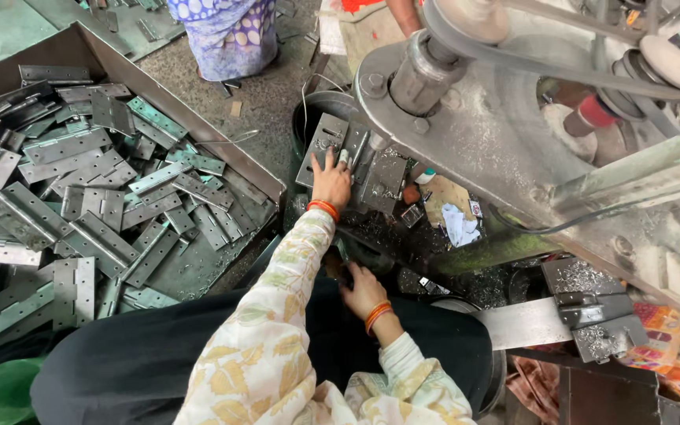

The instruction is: The person repeatedly picks up metal plates from a bin, places them into a press machine, and operates the lever to process them. The person then removes the processed plates and places them into a collection area.

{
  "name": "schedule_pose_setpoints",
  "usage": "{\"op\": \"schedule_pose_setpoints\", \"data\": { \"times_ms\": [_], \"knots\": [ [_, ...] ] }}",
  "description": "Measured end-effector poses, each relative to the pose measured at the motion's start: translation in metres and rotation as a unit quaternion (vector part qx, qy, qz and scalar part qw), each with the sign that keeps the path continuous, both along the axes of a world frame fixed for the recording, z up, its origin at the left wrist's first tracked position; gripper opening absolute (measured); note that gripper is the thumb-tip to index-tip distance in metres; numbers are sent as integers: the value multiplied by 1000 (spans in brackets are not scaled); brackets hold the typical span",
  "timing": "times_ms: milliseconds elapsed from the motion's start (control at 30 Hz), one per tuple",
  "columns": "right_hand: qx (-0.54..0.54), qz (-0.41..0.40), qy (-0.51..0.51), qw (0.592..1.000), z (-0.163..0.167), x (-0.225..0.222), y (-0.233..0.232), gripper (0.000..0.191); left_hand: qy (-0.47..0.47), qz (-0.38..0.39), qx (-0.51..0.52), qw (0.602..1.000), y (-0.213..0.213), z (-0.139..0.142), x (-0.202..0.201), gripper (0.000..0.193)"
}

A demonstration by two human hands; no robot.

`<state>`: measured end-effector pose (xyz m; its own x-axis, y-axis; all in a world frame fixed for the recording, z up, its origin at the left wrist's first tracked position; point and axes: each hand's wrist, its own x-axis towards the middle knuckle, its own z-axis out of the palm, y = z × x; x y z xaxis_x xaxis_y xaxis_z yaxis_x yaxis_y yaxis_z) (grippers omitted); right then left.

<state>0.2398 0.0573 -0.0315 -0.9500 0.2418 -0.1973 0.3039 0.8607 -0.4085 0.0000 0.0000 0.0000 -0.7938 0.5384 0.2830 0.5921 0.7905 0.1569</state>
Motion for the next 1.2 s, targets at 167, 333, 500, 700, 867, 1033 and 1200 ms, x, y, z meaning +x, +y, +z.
{"op": "schedule_pose_setpoints", "data": {
  "times_ms": [167,333,500,700,867,1033,1200],
  "knots": [
    [36,43,-54,997,27,-15,21,51,-44,7,-22,999,7,7,14,37],
    [40,10,-53,998,4,-10,23,53,-61,3,-48,997,26,19,-7,37],
    [-28,-25,65,997,-38,25,5,46,-58,-3,22,998,14,14,-9,36],
    [-9,-2,22,1000,-35,34,-17,52,17,-13,52,998,-30,-14,33,40],
    [35,62,-17,997,15,-1,3,49,-69,3,-31,997,-21,-12,29,40],
    [55,50,-28,997,26,-13,1,47,-56,29,-54,997,-4,9,0,43],
    [-20,1,50,999,-33,34,-23,48,2,33,-8,999,-2,5,-9,46]
  ]
}}
